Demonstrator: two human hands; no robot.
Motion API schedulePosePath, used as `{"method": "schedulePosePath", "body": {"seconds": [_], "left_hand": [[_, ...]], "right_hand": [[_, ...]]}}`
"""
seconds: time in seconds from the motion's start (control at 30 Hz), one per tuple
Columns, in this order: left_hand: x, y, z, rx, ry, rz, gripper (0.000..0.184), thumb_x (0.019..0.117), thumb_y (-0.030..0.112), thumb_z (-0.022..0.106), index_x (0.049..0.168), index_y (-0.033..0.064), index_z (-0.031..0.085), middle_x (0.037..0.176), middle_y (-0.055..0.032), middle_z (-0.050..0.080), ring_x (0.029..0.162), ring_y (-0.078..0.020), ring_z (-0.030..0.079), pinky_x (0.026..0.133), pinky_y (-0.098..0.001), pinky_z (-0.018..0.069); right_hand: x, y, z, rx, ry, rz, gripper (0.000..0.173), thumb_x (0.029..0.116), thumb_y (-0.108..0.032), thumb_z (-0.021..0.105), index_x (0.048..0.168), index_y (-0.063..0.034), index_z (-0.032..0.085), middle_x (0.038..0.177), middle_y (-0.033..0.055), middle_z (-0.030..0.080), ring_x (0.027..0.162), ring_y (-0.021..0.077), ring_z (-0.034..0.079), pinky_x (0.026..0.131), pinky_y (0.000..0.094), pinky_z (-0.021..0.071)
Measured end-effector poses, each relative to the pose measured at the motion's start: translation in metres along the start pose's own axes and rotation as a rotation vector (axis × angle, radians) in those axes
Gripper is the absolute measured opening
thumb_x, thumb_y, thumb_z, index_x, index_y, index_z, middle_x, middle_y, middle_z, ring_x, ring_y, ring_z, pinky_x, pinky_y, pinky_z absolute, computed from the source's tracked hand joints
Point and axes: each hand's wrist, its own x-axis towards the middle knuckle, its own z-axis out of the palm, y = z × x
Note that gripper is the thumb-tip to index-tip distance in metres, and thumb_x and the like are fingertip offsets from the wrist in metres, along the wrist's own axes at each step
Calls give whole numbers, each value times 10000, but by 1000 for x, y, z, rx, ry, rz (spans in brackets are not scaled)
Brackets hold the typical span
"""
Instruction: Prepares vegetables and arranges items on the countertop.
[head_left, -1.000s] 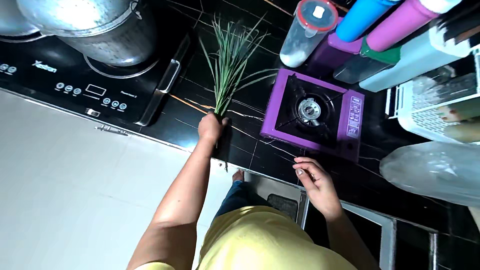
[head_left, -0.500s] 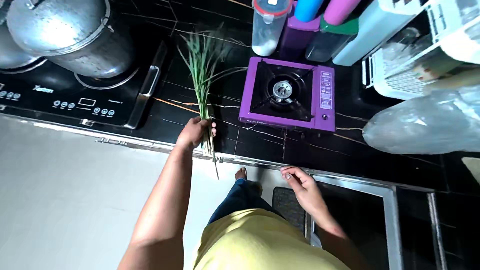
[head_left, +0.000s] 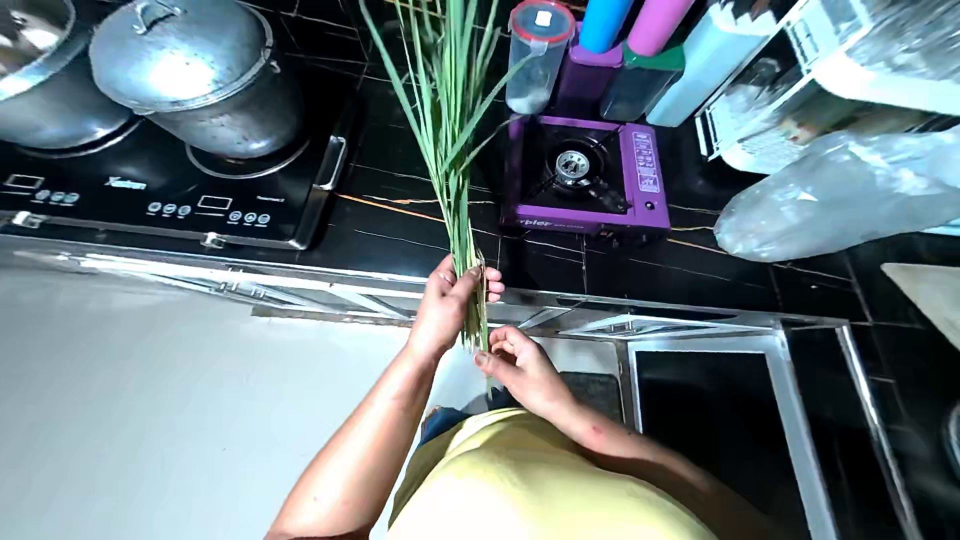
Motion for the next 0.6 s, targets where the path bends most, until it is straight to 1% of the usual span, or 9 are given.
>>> {"method": "schedulePosePath", "body": {"seconds": [0.07, 0.13, 0.17, 0.3, 0.37, 0.43, 0.47, 0.53, 0.6], "left_hand": [[-16, 3, -18, 15, -48, 21, 204, 1067, 29, 388, 1219, -27, 512, 967, -145, 724, 832, -234, 736, 802, -381, 629], [-34, 6, -42, 6, -94, 9, 215, 1066, 20, 389, 1235, -35, 512, 971, -160, 729, 831, -243, 740, 803, -388, 631], [-43, 9, -56, 1, -112, -6, 216, 1070, 20, 389, 1242, -35, 508, 983, -169, 731, 835, -252, 743, 805, -398, 633], [-80, 26, -125, 43, -160, -80, 234, 1084, 31, 364, 1281, -12, 481, 1029, -163, 742, 799, -237, 753, 768, -368, 644], [-99, 32, -158, 5, -175, -113, 230, 1074, 49, 363, 1261, 3, 489, 920, -133, 732, 702, -190, 725, 706, -329, 633], [-117, 37, -184, -121, -192, -180, 173, 1066, 93, 389, 1177, 52, 515, 786, -70, 665, 625, -138, 662, 641, -288, 604], [-125, 38, -194, -204, -207, -227, 146, 1055, 118, 407, 1128, 94, 531, 742, -24, 618, 584, -94, 603, 584, -241, 554], [-140, 35, -211, -392, -282, -296, 137, 1050, 147, 426, 1092, 146, 556, 715, 42, 550, 528, -23, 512, 490, -155, 463], [-154, 29, -222, -565, -356, -339, 165, 1077, 186, 426, 1100, 135, 582, 691, 60, 525, 489, 1, 491, 452, -125, 445]], "right_hand": [[-1, 2, 31, 96, 30, 52, 296, 1007, -229, 651, 1166, 11, 582, 968, 80, 721, 808, 142, 715, 738, 300, 612], [-7, 3, 62, 173, 48, 87, 163, 1048, -127, 556, 1128, 15, 576, 908, 76, 729, 734, 147, 710, 675, 289, 605], [-10, 4, 75, 191, 48, 88, 148, 1053, -105, 533, 1115, 19, 583, 871, 70, 721, 708, 142, 698, 655, 281, 595], [-29, 5, 113, 156, 89, 43, 191, 1043, -117, 518, 1126, 19, 624, 775, -6, 674, 639, 78, 631, 599, 250, 555], [-41, -3, 121, 178, 138, 59, 219, 1033, -145, 501, 1130, 10, 621, 728, -21, 647, 622, 86, 621, 604, 275, 561], [-50, -12, 121, 307, 164, 26, 177, 1034, -150, 485, 1076, -42, 618, 693, -41, 627, 613, 81, 621, 619, 281, 575], [-54, -16, 119, 375, 179, 0, 177, 1049, -145, 452, 1059, -79, 616, 688, -55, 621, 608, 70, 616, 624, 276, 578], [-60, -20, 110, 577, 227, -75, 260, 1077, -134, 362, 1025, -140, 617, 667, -73, 596, 585, 54, 588, 619, 257, 564], [-65, -24, 96, 804, 305, -144, 383, 1089, -145, 274, 973, -161, 639, 639, -73, 586, 574, 49, 579, 618, 235, 553]]}}
